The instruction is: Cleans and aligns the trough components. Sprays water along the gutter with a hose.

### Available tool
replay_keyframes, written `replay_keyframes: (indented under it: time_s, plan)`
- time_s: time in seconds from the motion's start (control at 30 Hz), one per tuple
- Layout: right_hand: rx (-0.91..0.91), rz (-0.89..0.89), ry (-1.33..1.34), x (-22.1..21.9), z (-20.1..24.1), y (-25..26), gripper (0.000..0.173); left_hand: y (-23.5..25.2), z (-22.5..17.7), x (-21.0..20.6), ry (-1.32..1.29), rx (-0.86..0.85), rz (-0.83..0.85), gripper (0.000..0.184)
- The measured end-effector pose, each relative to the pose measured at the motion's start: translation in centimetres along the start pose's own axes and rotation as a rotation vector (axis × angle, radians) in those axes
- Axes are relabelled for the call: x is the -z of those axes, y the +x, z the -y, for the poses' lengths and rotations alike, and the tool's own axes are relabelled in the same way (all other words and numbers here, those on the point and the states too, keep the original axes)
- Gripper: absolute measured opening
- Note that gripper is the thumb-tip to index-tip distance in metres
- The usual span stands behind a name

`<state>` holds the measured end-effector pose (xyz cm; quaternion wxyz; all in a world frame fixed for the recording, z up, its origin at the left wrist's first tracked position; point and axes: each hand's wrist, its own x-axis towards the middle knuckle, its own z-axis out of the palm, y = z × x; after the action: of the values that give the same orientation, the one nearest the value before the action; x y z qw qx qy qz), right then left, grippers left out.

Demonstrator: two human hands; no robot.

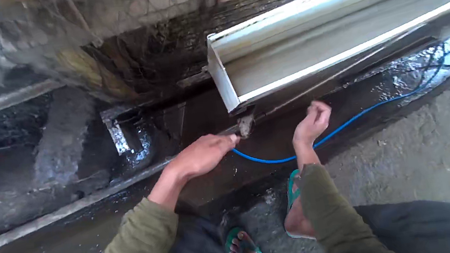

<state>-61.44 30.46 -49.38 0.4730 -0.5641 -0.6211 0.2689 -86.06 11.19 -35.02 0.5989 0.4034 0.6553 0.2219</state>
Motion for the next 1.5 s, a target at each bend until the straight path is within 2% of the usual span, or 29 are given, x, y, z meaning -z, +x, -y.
replay_keyframes:
  time_s: [0.03,0.1,0.2,0.3,0.4,0.47,0.53,0.67,0.8,0.97,1.13,1.27,1.33,1.4,1.5]
  plan:
    - [-0.196,0.16,-0.079,-1.3,-2.8,-2.2,0.034,-0.4,1.0,0.3,0.147,-0.005,0.027,0.043]
    - [-0.4,0.58,-0.274,-4.6,-8.7,-6.6,0.036,-1.3,3.7,0.5,0.338,-0.008,0.082,0.035]
    - [-0.468,1.104,-0.578,-9.9,-15.7,-11.7,0.04,-3.7,7.1,0.0,0.377,0.101,0.131,0.024]
    - [-0.411,1.301,-0.734,-14.1,-20.0,-14.4,0.046,-7.5,9.6,-0.9,0.256,0.097,0.03,0.024]
    - [-0.312,1.404,-0.827,-16.9,-20.7,-15.6,0.05,-10.5,12.1,-2.1,0.193,-0.029,-0.154,0.031]
    - [-0.288,1.458,-0.877,-17.8,-20.5,-16.2,0.046,-11.7,12.5,-2.4,0.163,-0.049,-0.177,0.04]
    - [-0.23,1.464,-0.949,-17.9,-21.4,-16.9,0.045,-12.3,12.1,-2.4,0.132,0.001,-0.139,0.047]
    - [-0.203,1.389,-1.03,-18.0,-22.2,-17.2,0.055,-12.1,10.9,-2.0,0.121,0.084,-0.113,0.054]
    - [-0.076,1.456,-1.094,-17.9,-21.4,-17.1,0.05,-10.7,11.1,-2.1,0.135,0.127,-0.081,0.055]
    - [0.016,1.623,-0.82,-13.7,-21.0,-16.4,0.056,-6.4,10.2,-1.5,0.183,0.298,0.131,0.046]
    - [0.058,1.676,-0.613,-8.9,-14.6,-13.5,0.054,0.5,6.6,-2.1,0.439,0.295,0.361,0.041]
    - [0.042,1.755,-0.621,-5.7,-7.4,-9.6,0.055,4.4,2.4,-5.6,0.634,0.38,0.5,0.027]
    - [0.044,1.749,-0.559,-3.4,-4.7,-7.7,0.05,6.0,1.2,-7.4,0.684,0.347,0.478,0.027]
    - [0.049,1.724,-0.507,-0.6,-2.7,-6.3,0.042,7.7,1.2,-9.1,0.659,0.283,0.377,0.033]
    - [0.017,1.633,-0.478,3.1,0.7,-5.0,0.041,9.9,0.1,-10.6,0.575,0.23,0.264,0.053]
